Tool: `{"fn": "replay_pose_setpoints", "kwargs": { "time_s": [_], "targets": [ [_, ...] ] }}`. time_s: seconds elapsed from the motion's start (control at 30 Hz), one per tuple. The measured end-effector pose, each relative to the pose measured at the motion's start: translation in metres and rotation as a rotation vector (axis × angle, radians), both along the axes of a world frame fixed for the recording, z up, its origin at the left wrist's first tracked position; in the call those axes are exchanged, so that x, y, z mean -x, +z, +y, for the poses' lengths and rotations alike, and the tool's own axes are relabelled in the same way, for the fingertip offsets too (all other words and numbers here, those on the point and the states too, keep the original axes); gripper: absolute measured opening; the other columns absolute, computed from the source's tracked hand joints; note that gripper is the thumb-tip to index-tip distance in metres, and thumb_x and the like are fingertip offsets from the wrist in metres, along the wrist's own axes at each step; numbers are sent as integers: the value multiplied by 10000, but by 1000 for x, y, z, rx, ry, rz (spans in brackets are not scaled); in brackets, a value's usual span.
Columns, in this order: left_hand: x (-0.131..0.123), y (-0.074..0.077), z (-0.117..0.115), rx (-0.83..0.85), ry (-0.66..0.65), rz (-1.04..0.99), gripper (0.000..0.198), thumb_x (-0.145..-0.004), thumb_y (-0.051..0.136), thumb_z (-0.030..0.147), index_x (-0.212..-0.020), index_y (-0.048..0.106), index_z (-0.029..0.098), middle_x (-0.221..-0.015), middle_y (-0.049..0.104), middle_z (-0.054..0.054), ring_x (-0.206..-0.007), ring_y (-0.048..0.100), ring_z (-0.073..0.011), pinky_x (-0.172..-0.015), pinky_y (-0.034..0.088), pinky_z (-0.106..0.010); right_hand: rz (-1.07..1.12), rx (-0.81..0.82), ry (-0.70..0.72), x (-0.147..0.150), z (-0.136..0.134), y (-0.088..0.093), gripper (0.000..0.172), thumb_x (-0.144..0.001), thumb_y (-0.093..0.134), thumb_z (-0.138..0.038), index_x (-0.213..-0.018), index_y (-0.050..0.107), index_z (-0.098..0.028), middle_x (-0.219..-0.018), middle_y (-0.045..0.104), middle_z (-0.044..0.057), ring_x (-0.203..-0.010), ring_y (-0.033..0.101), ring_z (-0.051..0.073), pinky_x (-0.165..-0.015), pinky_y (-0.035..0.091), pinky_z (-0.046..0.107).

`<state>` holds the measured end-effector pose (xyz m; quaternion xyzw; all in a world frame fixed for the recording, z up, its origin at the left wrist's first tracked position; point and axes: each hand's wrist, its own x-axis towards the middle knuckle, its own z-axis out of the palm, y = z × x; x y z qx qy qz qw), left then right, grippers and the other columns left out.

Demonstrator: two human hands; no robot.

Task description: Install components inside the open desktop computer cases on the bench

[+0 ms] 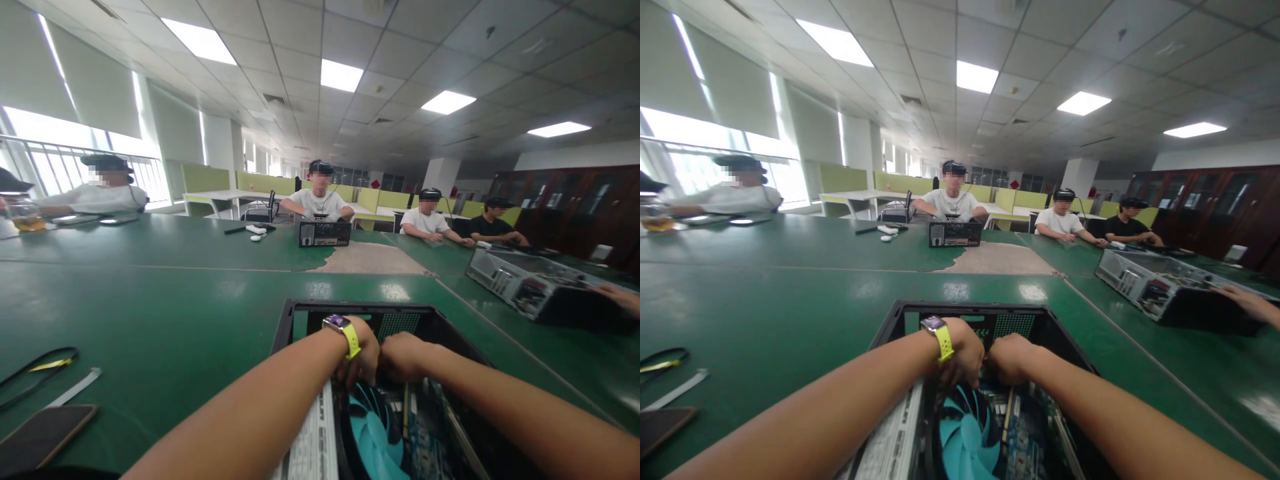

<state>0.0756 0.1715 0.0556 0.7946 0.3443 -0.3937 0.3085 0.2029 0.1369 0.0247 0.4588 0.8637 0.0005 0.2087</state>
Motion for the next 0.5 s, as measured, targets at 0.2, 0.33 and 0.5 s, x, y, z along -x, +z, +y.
{"fn": "replay_pose_setpoints", "kwargs": {
  "time_s": [0.2,0.33,0.5],
  "targets": [
    [-20,-28,2,-311,-143,-110,138,-631,624,183,-499,592,161,-567,640,-31,-736,626,-213,-739,488,-308,2,-48,-26,-11,7,-1,257,-662,519,-241,-829,702,-174,-854,695,124,-806,658,268,-625,468,290],
    [-19,-35,-1,-344,-161,-146,130,-671,578,218,-684,679,136,-719,696,-73,-705,623,-206,-686,479,-296,44,-59,-54,-8,5,-3,271,-684,541,-289,-856,701,-155,-890,688,151,-841,650,291,-667,474,317],
    [-16,-36,-2,-391,-140,-196,183,-653,606,277,-712,709,138,-719,704,-90,-635,620,-211,-626,474,-298,194,-25,-131,-7,3,10,220,-671,551,-264,-791,696,-150,-848,684,157,-859,632,339,-720,463,407]
  ]
}}
